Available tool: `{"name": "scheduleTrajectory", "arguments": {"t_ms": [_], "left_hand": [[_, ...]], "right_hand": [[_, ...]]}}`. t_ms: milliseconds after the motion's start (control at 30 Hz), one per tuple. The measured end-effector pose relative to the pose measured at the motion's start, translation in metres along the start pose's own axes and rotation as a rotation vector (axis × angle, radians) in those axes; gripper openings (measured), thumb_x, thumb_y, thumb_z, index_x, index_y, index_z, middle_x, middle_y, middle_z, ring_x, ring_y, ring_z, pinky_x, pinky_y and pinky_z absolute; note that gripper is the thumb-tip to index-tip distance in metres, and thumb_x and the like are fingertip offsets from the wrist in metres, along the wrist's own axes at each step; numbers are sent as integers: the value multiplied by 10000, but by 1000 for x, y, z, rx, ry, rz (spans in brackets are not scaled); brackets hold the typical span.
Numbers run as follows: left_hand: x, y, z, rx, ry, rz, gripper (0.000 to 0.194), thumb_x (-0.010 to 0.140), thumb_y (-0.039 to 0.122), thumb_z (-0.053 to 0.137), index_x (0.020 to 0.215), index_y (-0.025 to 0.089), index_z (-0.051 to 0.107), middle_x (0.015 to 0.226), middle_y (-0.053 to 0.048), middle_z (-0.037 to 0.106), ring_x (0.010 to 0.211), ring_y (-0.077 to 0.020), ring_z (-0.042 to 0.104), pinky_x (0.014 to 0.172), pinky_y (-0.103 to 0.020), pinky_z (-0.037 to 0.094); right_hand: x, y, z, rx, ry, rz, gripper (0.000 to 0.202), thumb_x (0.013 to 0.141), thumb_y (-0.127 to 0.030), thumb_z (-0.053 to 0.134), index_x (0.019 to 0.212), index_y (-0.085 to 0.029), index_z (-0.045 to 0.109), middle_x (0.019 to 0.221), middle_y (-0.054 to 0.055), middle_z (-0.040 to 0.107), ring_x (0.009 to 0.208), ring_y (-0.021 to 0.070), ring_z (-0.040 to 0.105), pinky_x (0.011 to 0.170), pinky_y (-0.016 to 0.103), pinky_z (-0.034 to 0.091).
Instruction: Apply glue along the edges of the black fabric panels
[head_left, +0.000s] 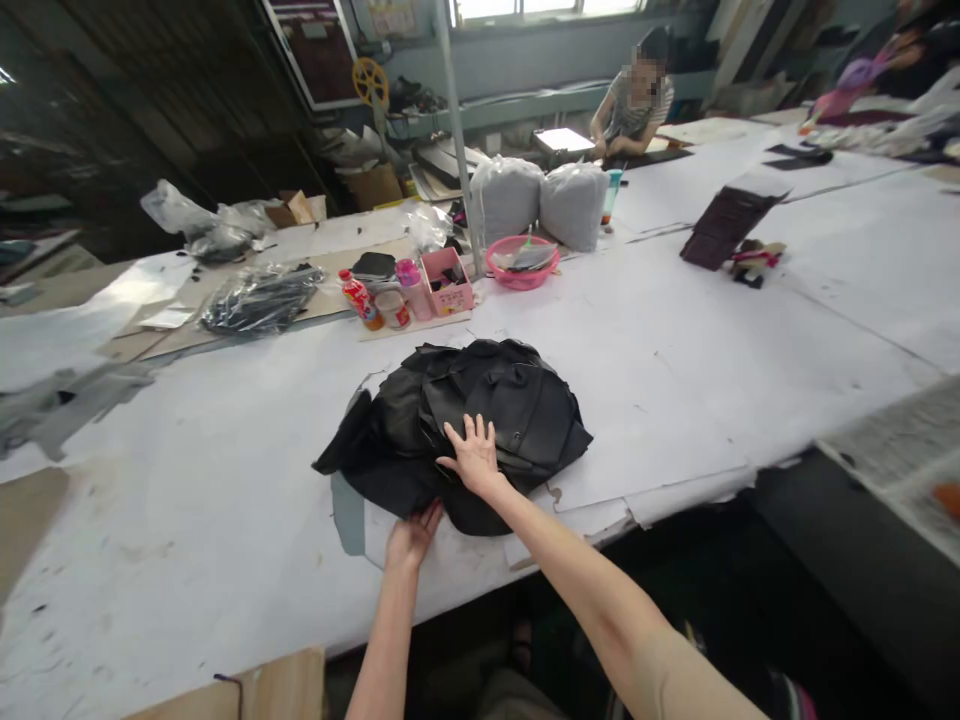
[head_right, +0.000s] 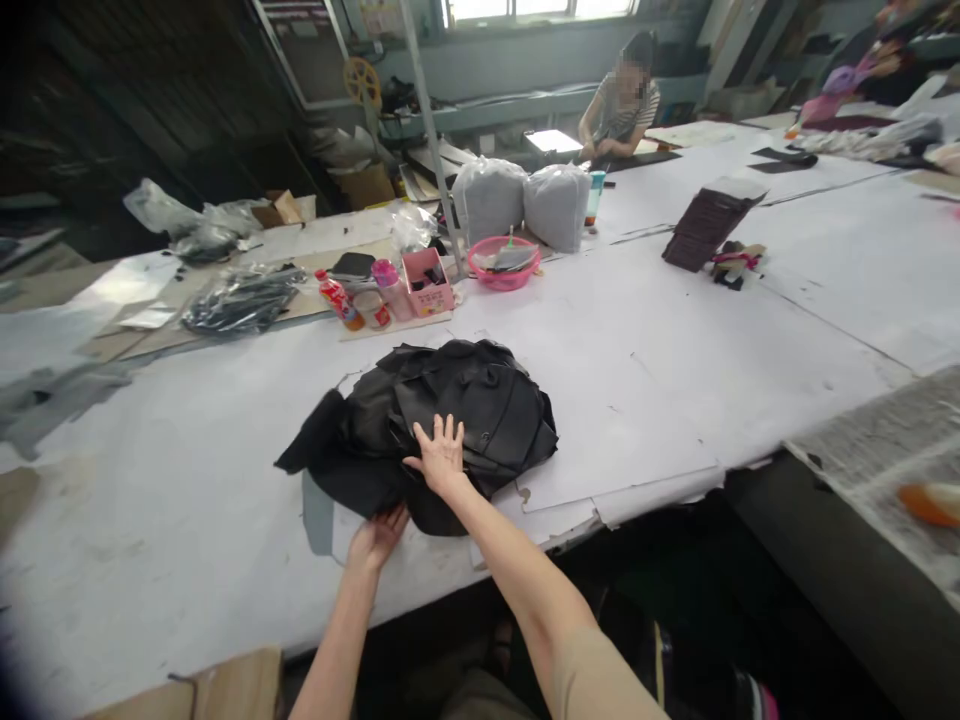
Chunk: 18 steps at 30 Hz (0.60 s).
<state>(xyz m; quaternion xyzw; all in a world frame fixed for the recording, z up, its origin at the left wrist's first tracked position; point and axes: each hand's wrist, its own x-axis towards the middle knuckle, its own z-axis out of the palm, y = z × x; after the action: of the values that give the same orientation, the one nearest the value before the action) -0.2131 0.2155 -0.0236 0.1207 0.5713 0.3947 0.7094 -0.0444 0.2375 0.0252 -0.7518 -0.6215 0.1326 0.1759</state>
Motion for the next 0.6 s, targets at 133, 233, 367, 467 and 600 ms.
{"name": "scheduleTrajectory", "arguments": {"t_ms": [133, 233, 367, 467, 600], "left_hand": [[-21, -36, -26, 86, 17, 48, 169, 897, 167, 538, 1046, 156, 618, 1079, -141, 716, 1119, -266, 685, 978, -398, 554], [-27, -60, -36, 212, 20, 86, 164, 893, 187, 568, 1044, 134, 603, 955, -119, 728, 962, -251, 734, 952, -421, 566], [-31, -86, -39, 557, -52, 124, 211, 863, 277, 583, 1017, 133, 601, 840, -84, 720, 774, -222, 731, 829, -402, 604], [-35, -99, -32, 893, -185, 163, 274, 838, 380, 574, 980, 149, 615, 755, -48, 692, 657, -204, 687, 689, -345, 587], [-44, -103, -11, 1521, -333, 338, 316, 823, 500, 543, 845, 197, 629, 651, -8, 648, 657, -224, 649, 600, -302, 478]], "right_hand": [[-46, 13, -22, 73, 51, -59, 559, 934, -484, 594, 1441, -268, 498, 1559, 112, 411, 1490, 269, 289, 1213, 440, 251], [-120, 48, -33, 113, 71, -15, 467, 952, -341, 596, 1406, -261, 524, 1539, 71, 438, 1478, 203, 318, 1196, 358, 321], [-259, 112, -35, 146, 38, 281, 340, 951, -167, 533, 1280, -193, 611, 1421, 131, 535, 1359, 253, 488, 1137, 426, 416], [-361, 144, -31, 144, 29, 511, 302, 944, -125, 494, 1191, -192, 655, 1223, 113, 640, 1132, 239, 649, 974, 382, 536], [-457, 156, -14, 171, -38, 764, 265, 911, -108, 512, 1082, -193, 696, 1093, 93, 666, 1020, 231, 683, 889, 331, 544]]}}
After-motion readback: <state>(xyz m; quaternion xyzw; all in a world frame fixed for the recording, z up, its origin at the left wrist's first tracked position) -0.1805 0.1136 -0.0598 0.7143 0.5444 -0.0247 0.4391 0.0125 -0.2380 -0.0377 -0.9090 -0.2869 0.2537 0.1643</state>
